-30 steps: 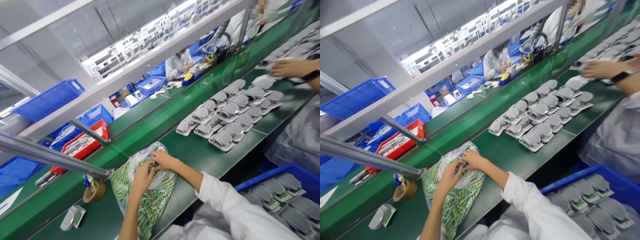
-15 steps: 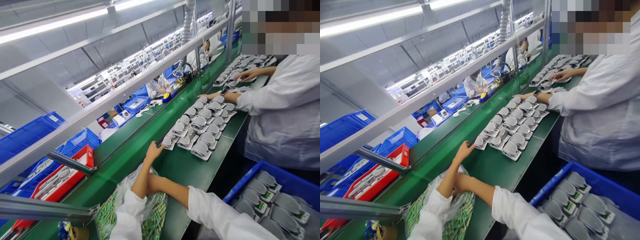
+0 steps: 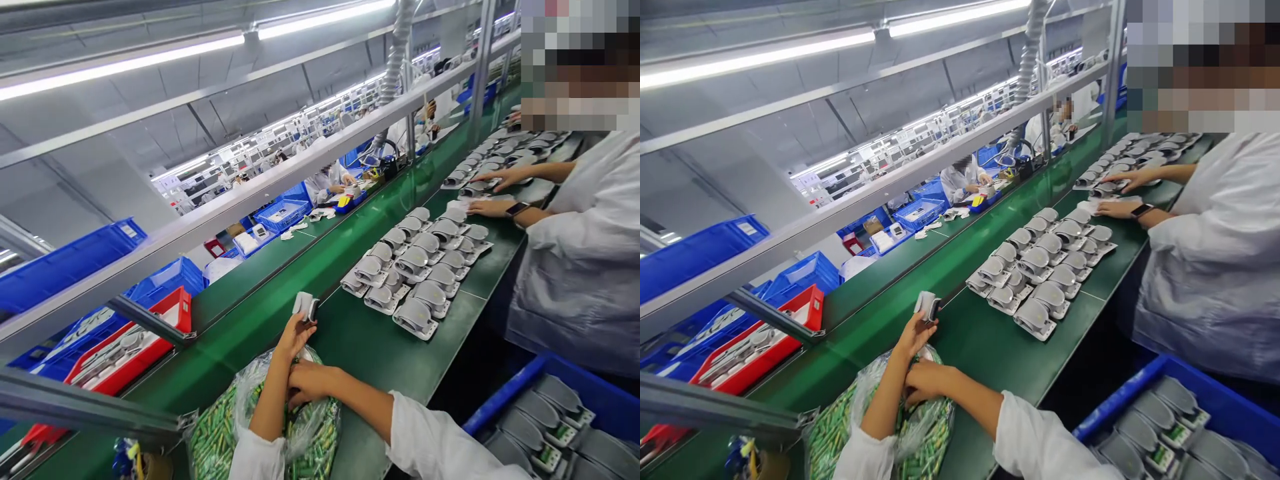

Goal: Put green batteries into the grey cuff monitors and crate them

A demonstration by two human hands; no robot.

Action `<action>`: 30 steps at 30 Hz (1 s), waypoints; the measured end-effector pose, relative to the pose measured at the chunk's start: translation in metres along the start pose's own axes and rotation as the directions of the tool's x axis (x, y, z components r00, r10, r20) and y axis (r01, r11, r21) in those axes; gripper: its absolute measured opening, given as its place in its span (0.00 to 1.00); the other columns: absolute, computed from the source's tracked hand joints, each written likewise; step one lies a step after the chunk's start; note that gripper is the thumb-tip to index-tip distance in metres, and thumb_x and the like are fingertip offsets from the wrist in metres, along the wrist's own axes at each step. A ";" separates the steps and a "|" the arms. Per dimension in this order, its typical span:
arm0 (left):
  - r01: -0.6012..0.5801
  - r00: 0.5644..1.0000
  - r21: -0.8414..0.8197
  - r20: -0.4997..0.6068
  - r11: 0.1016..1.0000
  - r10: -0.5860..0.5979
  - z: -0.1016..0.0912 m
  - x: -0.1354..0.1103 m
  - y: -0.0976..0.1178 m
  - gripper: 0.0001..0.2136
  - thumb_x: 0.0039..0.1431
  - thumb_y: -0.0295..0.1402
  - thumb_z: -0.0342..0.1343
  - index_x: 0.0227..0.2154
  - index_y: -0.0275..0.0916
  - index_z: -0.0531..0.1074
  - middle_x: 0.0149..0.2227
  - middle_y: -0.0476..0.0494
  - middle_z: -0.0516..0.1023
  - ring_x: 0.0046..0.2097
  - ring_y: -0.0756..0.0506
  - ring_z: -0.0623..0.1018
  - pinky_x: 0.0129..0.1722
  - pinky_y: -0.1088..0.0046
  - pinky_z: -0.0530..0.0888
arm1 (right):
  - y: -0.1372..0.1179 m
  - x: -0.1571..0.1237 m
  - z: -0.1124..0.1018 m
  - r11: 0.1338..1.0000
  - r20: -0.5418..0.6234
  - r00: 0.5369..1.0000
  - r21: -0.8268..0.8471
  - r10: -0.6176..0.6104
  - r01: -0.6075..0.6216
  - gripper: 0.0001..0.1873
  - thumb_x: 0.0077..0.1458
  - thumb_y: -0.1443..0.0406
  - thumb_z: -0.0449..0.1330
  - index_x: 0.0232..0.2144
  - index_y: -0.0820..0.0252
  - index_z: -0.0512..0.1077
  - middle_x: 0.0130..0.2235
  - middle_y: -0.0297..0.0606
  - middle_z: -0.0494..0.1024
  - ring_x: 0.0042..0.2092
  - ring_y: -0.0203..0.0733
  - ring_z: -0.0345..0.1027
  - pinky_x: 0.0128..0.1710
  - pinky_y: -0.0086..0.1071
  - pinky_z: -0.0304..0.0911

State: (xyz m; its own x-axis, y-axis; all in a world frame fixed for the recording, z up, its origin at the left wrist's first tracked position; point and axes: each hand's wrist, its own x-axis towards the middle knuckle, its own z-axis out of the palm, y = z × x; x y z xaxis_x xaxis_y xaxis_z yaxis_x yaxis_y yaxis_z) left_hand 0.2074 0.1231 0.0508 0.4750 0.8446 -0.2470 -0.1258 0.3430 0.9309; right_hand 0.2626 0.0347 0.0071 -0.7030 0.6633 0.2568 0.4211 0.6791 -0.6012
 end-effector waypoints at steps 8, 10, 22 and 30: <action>-0.308 0.915 -0.171 -0.321 0.936 0.243 -0.091 -0.087 -0.031 0.18 0.53 0.37 0.65 0.48 0.43 0.78 0.46 0.41 0.84 0.48 0.37 0.82 0.42 0.62 0.81 | -0.009 -0.006 0.006 0.984 -0.011 0.998 -0.168 0.060 -0.061 0.16 0.65 0.52 0.69 0.46 0.56 0.84 0.45 0.43 0.84 0.48 0.48 0.76 0.49 0.36 0.64; -0.320 0.907 -0.154 -0.335 0.935 0.255 -0.099 -0.095 -0.036 0.19 0.52 0.37 0.64 0.49 0.44 0.77 0.49 0.41 0.84 0.52 0.35 0.81 0.48 0.57 0.81 | -0.009 -0.011 0.005 0.992 0.027 0.999 -0.124 0.030 -0.026 0.17 0.61 0.51 0.72 0.47 0.54 0.84 0.46 0.41 0.83 0.50 0.49 0.75 0.51 0.37 0.64; -0.302 0.920 -0.430 -0.366 0.851 0.142 -0.090 -0.096 -0.051 0.32 0.46 0.45 0.76 0.51 0.45 0.67 0.48 0.42 0.79 0.47 0.40 0.80 0.43 0.62 0.81 | -0.010 -0.022 0.023 0.933 -0.271 0.933 0.331 0.237 -0.141 0.14 0.67 0.56 0.60 0.45 0.58 0.79 0.41 0.42 0.83 0.39 0.46 0.76 0.43 0.38 0.71; -0.230 0.943 -0.397 -0.318 0.888 0.103 -0.089 -0.092 -0.061 0.32 0.44 0.49 0.75 0.47 0.44 0.67 0.48 0.42 0.78 0.46 0.42 0.79 0.45 0.60 0.81 | -0.005 -0.014 0.023 0.664 -0.472 0.650 0.745 0.595 -0.067 0.25 0.50 0.44 0.72 0.39 0.58 0.80 0.38 0.42 0.85 0.33 0.45 0.77 0.35 0.39 0.76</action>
State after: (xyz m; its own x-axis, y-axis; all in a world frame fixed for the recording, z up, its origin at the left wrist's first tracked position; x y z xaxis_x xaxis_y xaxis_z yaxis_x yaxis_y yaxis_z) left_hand 0.0940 0.0608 -0.0070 0.1583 0.9619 -0.2228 -0.5671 0.2733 0.7770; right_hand 0.2575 0.0144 -0.0111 0.0640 0.9841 0.1659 -0.1003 0.1718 -0.9800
